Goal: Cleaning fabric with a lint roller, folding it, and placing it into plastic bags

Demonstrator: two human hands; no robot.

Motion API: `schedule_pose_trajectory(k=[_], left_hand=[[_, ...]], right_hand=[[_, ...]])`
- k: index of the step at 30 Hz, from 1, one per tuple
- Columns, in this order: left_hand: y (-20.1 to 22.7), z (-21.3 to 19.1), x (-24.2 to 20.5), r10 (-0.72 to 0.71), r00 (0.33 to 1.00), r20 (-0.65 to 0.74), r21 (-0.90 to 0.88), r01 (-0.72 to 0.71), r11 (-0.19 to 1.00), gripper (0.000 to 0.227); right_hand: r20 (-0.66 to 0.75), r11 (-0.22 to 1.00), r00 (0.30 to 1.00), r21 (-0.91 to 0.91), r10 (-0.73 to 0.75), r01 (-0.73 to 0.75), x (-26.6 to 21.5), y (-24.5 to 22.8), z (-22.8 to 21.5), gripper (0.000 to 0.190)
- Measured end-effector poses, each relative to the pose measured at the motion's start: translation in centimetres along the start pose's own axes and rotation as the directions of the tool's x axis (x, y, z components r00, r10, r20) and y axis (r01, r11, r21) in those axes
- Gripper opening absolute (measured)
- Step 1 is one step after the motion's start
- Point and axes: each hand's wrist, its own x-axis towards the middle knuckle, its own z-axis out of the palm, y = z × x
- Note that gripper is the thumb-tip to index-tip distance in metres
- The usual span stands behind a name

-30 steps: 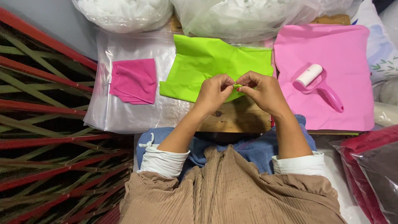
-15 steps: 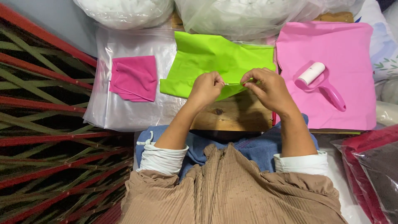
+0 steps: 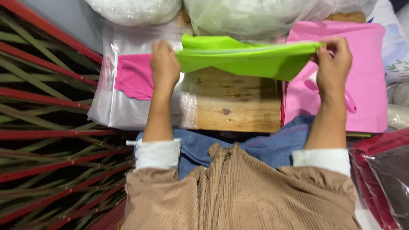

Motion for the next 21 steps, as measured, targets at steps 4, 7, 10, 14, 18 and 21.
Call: schedule_pose_trajectory(k=[4, 7, 10, 14, 18, 21], left_hand=[[3.7, -0.4, 0.9, 0.126, 0.983, -0.131, -0.522, -0.176, 0.835, 0.008], [10.4, -10.5, -2.3, 0.325, 0.862, -0.390, -0.529, -0.499, 0.687, 0.021], [8.5, -12.3, -3.9, 0.338, 0.813, -0.474, -0.384, -0.536, 0.752, 0.025], [5.6, -11.6, -5.2, 0.459, 0.886, -0.066, -0.137, -0.464, 0.875, 0.033], [2.4, -11.4, -5.1, 0.236, 0.871, 0.430, -0.173, -0.177, 0.969, 0.015], [-0.4, -9.2, -5.9, 0.030, 0.692, 0.721, -0.004, -0.039, 0.999, 0.023]], right_hand=[[-0.113, 0.949, 0.944, -0.093, -0.311, 0.301, 0.8, -2.1, 2.3, 0.022], [-0.320, 0.800, 0.777, 0.087, -0.542, 0.594, -1.5, -5.2, -1.0, 0.018], [-0.178, 0.827, 0.826, 0.089, -0.535, 0.555, -2.1, -3.9, -2.5, 0.017], [0.073, 0.970, 0.970, -0.057, -0.233, 0.238, -4.8, -2.2, -3.7, 0.013], [0.488, 0.963, 0.853, -0.263, 0.185, -0.059, -4.9, -2.0, -6.1, 0.015], [0.572, 0.854, 0.681, -0.496, 0.457, -0.157, -5.1, -2.6, -5.8, 0.020]])
